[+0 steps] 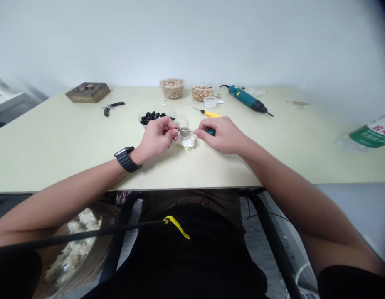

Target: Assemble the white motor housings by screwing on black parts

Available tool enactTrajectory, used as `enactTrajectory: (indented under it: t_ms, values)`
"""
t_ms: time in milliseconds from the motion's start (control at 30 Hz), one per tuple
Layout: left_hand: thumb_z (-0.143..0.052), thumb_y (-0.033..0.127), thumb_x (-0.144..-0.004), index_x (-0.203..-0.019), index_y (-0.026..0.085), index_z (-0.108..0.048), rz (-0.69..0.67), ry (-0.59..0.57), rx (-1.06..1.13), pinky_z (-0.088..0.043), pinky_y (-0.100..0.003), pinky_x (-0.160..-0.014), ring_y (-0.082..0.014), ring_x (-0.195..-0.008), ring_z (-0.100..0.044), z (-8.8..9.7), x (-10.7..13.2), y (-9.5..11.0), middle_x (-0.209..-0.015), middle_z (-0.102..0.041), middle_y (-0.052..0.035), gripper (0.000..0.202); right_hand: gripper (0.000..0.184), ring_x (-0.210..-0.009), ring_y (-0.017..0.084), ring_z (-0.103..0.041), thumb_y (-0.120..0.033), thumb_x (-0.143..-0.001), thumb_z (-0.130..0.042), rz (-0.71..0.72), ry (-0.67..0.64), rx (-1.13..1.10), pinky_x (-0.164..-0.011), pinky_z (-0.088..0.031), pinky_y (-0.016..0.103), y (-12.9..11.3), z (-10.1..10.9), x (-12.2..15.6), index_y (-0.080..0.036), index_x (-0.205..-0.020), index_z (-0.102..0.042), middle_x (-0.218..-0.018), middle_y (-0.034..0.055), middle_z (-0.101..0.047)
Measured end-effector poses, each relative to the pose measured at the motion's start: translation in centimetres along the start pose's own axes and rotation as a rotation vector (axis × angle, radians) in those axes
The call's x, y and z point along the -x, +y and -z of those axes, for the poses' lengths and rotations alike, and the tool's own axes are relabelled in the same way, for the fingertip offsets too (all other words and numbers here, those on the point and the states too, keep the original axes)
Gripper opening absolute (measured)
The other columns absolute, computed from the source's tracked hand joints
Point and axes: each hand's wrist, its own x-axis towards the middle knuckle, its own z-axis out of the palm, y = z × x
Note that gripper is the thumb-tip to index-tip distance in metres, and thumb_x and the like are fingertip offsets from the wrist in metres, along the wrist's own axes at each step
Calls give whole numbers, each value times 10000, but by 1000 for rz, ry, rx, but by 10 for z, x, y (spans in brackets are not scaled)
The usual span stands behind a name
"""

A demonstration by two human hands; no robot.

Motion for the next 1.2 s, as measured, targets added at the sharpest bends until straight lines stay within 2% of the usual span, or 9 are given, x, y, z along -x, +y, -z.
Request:
enactTrajectory:
  t_ms: [200, 467, 600, 733, 833, 967, 1200]
  values:
    - [-849, 119, -934, -768, 183, -629, -7, 6, 5, -384, -195, -410, -65, -427, -510, 1, 0, -2, -637, -691, 7, 283, 271, -707, 169, -502, -429, -942, -774, -12, 44, -74, -711, -357, 367, 0, 2, 1, -220, -797, -680, -740, 6, -654]
    - [-875, 179, -938, -778, 193, -593, -10, -36, 66, -384, -209, -414, -67, -428, -504, -3, 4, 3, -654, -692, 4, 324, 289, -812, 193, -556, -353, -783, -853, 11, 128, -205, -756, -408, 356, 5, 0, -2, -240, -819, -589, -861, 14, -688]
    - [-854, 155, -934, -798, 198, -602, -28, -9, 66, -394, -213, -421, -71, -439, -515, -3, 3, 3, -667, -695, 11, 291, 288, -762, 182, -528, -395, -832, -845, -56, 48, -122, -724, -377, 351, 2, 2, -1, -234, -809, -608, -788, 1, -647]
    - [-843, 132, -934, -803, 196, -606, -17, 11, 63, -403, -208, -417, -70, -439, -518, -2, 1, -1, -659, -694, 15, 279, 322, -735, 176, -527, -435, -1014, -675, -76, -67, -91, -715, -357, 363, -2, 4, 0, -218, -777, -651, -758, 11, -641]
    - [-829, 103, -930, -794, 191, -605, -17, 14, 88, -401, -198, -411, -67, -436, -522, -1, 0, -3, -653, -690, 17, 276, 272, -745, 169, -521, -404, -1002, -699, -44, -30, -97, -723, -354, 358, -2, 2, 0, -215, -812, -650, -774, 5, -637]
    - [-879, 152, -912, -801, 188, -613, -22, 8, 127, -403, -191, -403, -65, -437, -529, 1, -1, -4, -672, -708, 11, 290, 216, -737, 159, -501, -369, -933, -777, -18, 16, -120, -719, -347, 342, 2, 0, 0, -214, -843, -659, -761, -14, -612]
    - [-863, 115, -918, -785, 179, -619, -18, -2, 162, -395, -178, -401, -60, -420, -528, 1, -1, -6, -647, -700, 8, 285, 179, -754, 181, -562, -359, -926, -772, 97, 140, -52, -742, -385, 340, 2, -3, 4, -211, -858, -698, -819, 18, -713]
